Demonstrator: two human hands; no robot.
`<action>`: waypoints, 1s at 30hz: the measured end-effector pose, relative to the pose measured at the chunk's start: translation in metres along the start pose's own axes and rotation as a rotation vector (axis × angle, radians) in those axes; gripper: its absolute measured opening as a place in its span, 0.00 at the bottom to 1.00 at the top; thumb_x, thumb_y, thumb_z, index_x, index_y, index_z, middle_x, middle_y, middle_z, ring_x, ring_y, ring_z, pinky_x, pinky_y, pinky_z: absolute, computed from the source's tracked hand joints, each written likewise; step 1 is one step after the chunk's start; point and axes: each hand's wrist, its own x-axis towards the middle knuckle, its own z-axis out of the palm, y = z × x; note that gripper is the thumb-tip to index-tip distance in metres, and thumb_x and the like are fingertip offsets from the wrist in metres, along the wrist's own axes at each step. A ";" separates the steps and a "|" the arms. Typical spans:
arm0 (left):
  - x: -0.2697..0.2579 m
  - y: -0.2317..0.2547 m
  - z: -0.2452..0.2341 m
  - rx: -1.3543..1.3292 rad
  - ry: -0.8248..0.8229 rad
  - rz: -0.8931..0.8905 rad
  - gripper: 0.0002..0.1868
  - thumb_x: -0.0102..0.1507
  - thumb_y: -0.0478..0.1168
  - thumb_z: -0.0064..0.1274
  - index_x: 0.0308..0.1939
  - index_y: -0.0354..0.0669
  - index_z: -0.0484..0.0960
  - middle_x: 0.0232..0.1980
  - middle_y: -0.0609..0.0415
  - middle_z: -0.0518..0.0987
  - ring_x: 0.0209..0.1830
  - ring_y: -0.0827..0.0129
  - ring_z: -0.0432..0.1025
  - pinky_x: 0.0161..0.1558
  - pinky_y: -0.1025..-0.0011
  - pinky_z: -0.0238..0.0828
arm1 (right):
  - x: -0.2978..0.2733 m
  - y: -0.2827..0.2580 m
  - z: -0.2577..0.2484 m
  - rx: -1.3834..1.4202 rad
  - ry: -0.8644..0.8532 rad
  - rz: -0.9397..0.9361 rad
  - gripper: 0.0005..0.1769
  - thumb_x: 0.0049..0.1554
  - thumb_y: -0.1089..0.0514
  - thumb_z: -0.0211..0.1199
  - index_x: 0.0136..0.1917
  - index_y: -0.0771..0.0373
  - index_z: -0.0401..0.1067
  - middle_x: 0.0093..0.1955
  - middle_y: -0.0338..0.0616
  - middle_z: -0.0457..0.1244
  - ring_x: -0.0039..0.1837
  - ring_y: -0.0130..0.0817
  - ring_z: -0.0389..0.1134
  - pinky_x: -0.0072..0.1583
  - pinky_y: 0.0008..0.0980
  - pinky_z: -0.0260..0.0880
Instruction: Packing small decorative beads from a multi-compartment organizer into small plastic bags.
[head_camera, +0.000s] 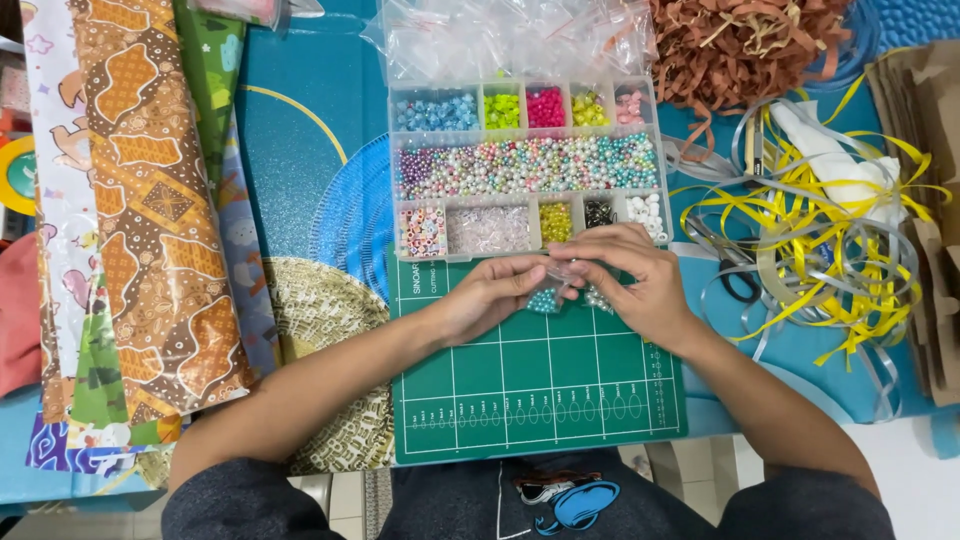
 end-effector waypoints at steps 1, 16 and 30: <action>0.000 -0.004 -0.004 -0.002 -0.001 -0.002 0.19 0.71 0.43 0.49 0.58 0.29 0.77 0.53 0.43 0.82 0.56 0.64 0.77 0.59 0.67 0.75 | 0.000 -0.001 0.001 -0.001 0.000 0.003 0.11 0.62 0.60 0.63 0.56 0.58 0.81 0.54 0.43 0.73 0.61 0.41 0.72 0.65 0.44 0.61; 0.005 -0.005 -0.007 0.064 -0.035 -0.023 0.26 0.71 0.46 0.47 0.62 0.23 0.74 0.59 0.35 0.78 0.59 0.58 0.76 0.59 0.67 0.74 | 0.037 0.026 -0.052 -0.249 0.074 -0.030 0.09 0.67 0.63 0.59 0.56 0.62 0.80 0.55 0.47 0.71 0.60 0.48 0.71 0.64 0.47 0.62; 0.006 -0.004 -0.007 0.091 -0.051 -0.032 0.28 0.70 0.46 0.45 0.64 0.21 0.71 0.60 0.33 0.78 0.59 0.58 0.76 0.60 0.68 0.74 | 0.068 0.078 -0.058 -0.895 -0.077 -0.136 0.10 0.64 0.65 0.64 0.57 0.55 0.80 0.46 0.38 0.73 0.53 0.33 0.71 0.59 0.32 0.58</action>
